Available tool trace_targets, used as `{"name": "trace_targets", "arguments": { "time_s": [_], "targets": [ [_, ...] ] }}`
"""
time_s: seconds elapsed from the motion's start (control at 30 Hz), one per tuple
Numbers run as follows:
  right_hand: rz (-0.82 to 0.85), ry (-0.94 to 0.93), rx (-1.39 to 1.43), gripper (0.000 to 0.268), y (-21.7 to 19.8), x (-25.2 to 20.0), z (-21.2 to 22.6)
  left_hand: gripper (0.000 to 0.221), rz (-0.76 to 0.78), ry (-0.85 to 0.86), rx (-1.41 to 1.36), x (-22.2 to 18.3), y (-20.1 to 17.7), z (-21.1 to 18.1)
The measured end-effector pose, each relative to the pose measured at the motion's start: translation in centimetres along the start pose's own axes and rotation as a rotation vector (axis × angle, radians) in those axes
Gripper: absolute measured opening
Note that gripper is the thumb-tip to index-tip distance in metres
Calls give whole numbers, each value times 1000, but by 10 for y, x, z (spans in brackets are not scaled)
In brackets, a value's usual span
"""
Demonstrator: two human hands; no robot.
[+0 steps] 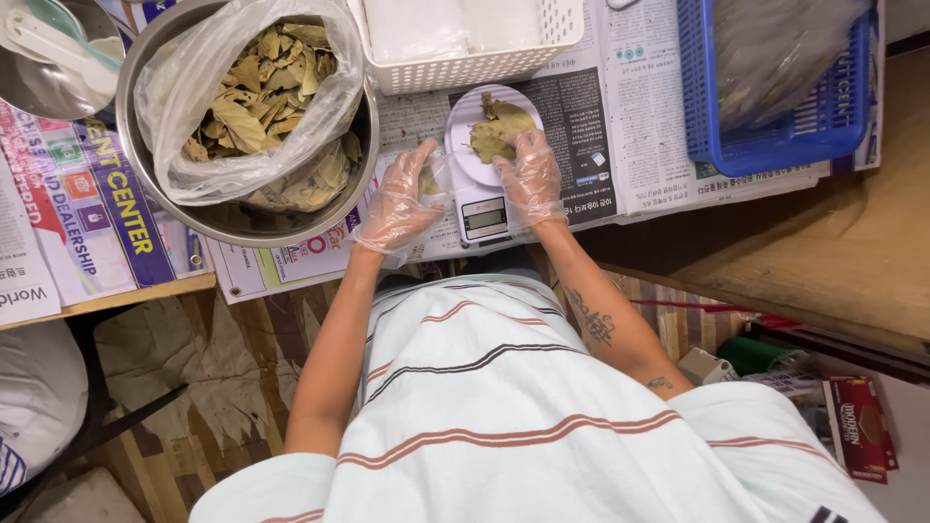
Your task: Weighing dried leaves on a digital scale and transferring them to a basket
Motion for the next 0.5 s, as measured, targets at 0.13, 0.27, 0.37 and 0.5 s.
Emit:
{"name": "trace_targets", "arguments": {
  "time_s": [0.13,0.27,0.37,0.5],
  "targets": [
    [33,57,44,14,5,0,-11,91,7,8,81,5,3,7],
    [16,33,-64,25,9,0,-14,90,-2,25,74,6,5,10],
    [-3,-51,-176,30,-12,0,10,90,2,14,53,5,5,12],
    [-32,-89,-308,34,-8,4,16,91,-2,31,48,5,4,14]
  ]
}}
Point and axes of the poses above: each hand's wrist, its own x-axis towards the middle knuckle, its own y-axis out of the palm, z = x × y, the point moved 7 cm from there along x, towards the middle knuckle, and after that the axes turned 15 degrees about -x, right-handed, at the moved point
